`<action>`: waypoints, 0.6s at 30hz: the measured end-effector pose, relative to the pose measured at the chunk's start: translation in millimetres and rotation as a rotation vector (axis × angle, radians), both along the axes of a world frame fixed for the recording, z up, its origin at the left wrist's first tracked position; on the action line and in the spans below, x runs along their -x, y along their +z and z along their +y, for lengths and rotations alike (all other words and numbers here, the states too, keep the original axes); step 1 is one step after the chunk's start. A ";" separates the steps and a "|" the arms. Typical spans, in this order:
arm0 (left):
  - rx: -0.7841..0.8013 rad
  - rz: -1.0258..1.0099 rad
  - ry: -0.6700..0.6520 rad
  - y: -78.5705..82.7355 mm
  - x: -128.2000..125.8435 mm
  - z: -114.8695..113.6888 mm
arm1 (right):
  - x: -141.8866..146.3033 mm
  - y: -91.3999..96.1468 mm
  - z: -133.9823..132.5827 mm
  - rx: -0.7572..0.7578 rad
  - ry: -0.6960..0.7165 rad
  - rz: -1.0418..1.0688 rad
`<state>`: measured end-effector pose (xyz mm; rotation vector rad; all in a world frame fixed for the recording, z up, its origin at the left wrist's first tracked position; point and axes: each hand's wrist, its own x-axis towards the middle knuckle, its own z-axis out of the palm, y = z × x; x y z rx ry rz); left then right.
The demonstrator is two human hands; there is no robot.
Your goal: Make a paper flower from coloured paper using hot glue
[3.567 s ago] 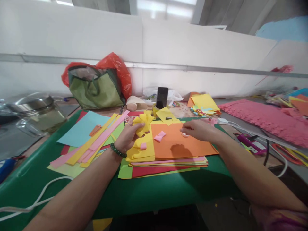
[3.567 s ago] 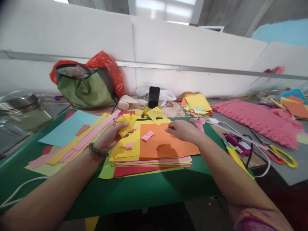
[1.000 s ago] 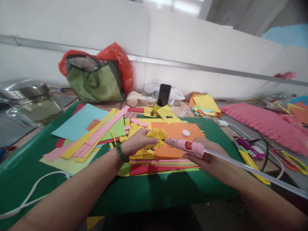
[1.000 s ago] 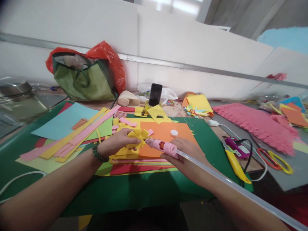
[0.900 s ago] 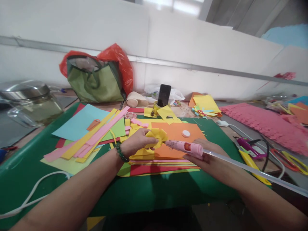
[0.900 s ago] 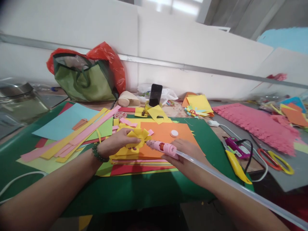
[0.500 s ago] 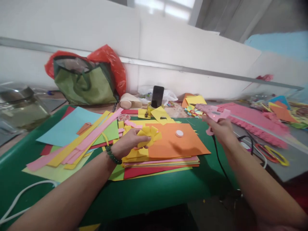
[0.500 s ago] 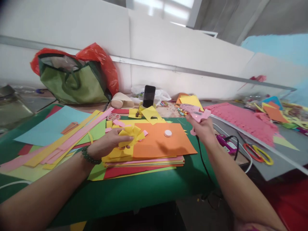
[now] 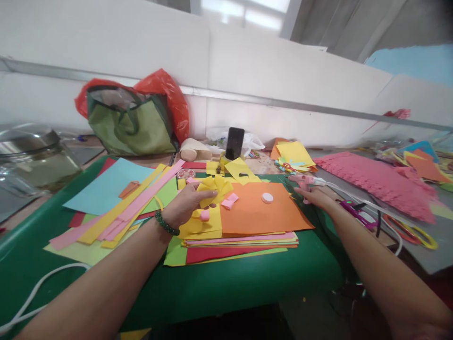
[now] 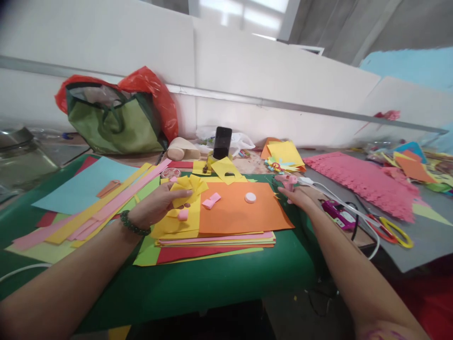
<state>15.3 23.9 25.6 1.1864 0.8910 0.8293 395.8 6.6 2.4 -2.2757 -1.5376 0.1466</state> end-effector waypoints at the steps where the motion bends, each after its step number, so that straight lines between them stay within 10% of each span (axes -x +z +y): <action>1: -0.012 -0.005 0.011 -0.4 0.8 1.5 | 3.8 3.6 -6.7 0.052 -0.021 -0.057; 5: -0.024 -0.020 0.031 -3.2 1.4 5.1 | 44.3 21.6 -39.0 0.265 -0.067 -0.373; 8: 0.005 -0.020 0.025 -5.9 -0.6 4.9 | 94.1 27.8 -46.5 0.330 0.306 -0.121; 18: -0.053 -0.066 0.033 -14.6 0.9 8.8 | 196.5 -1.9 9.3 0.271 0.430 -0.241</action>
